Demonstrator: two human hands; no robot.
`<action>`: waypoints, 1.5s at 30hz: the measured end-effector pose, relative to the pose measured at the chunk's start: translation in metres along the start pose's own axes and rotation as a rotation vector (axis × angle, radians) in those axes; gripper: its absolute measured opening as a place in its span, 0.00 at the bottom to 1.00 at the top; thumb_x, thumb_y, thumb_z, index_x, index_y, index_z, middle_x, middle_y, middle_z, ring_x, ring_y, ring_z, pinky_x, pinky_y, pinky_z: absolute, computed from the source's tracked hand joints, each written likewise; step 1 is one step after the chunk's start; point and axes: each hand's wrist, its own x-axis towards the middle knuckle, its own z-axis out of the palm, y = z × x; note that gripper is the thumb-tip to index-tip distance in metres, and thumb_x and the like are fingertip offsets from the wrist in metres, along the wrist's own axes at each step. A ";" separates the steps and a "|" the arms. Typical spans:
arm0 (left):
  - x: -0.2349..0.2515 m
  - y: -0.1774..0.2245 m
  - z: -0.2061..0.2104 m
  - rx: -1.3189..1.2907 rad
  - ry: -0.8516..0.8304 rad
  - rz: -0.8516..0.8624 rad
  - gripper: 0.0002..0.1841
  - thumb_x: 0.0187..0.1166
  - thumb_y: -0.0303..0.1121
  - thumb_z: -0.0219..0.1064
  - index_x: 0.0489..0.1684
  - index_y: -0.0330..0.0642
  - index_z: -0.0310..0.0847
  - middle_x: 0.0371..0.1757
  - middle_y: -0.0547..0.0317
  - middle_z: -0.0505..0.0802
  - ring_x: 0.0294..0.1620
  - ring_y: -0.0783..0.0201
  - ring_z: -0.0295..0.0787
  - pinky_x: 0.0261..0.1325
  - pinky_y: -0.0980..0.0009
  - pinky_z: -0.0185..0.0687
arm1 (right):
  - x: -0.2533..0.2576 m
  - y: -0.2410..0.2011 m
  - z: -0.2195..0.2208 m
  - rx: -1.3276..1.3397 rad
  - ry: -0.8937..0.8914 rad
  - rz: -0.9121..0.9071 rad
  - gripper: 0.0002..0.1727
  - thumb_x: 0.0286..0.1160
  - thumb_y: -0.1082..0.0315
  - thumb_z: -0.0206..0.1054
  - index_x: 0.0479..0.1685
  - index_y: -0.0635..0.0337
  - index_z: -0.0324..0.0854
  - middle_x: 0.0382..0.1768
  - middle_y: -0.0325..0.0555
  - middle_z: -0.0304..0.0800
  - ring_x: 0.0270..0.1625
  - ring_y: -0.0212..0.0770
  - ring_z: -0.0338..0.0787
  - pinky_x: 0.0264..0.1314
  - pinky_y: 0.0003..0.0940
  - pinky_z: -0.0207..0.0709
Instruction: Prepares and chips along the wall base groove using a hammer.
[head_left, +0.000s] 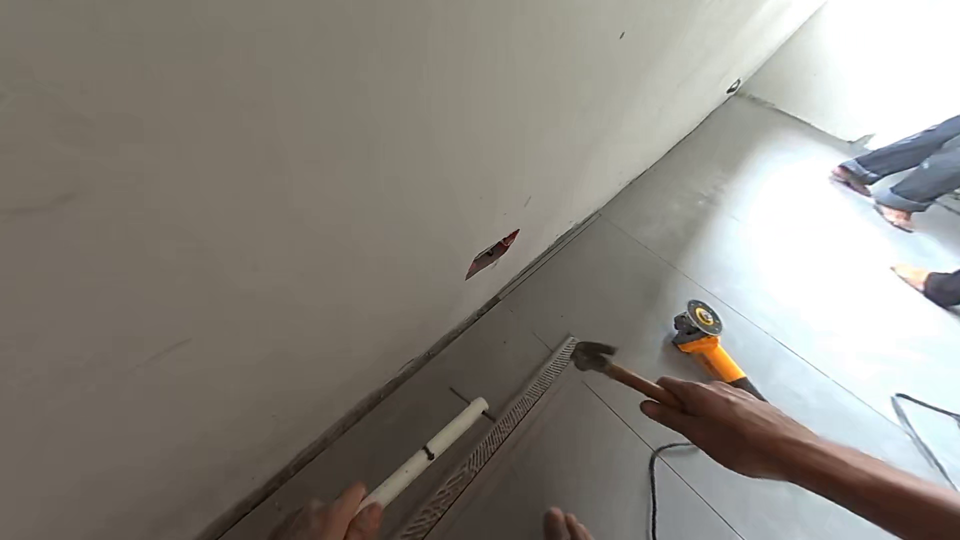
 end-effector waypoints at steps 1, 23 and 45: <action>0.015 0.014 -0.003 0.013 0.014 -0.016 0.31 0.93 0.58 0.41 0.57 0.37 0.78 0.30 0.40 0.86 0.35 0.40 0.88 0.39 0.39 0.81 | 0.008 0.015 0.009 0.119 0.059 0.008 0.30 0.82 0.33 0.54 0.45 0.52 0.80 0.29 0.48 0.84 0.36 0.53 0.87 0.42 0.59 0.79; 0.305 0.134 0.002 0.047 0.111 -0.302 0.39 0.88 0.67 0.35 0.44 0.40 0.82 0.33 0.47 0.88 0.40 0.48 0.90 0.43 0.48 0.84 | 0.144 0.002 0.123 1.536 0.170 -0.066 0.16 0.88 0.61 0.53 0.54 0.64 0.80 0.14 0.32 0.80 0.14 0.32 0.82 0.17 0.30 0.82; 0.313 0.103 0.001 -0.248 0.121 -0.154 0.41 0.87 0.68 0.32 0.28 0.42 0.80 0.23 0.57 0.79 0.27 0.57 0.80 0.36 0.54 0.78 | 0.208 -0.022 0.075 1.113 0.266 -0.213 0.35 0.79 0.28 0.50 0.56 0.50 0.83 0.16 0.33 0.78 0.12 0.34 0.79 0.12 0.33 0.77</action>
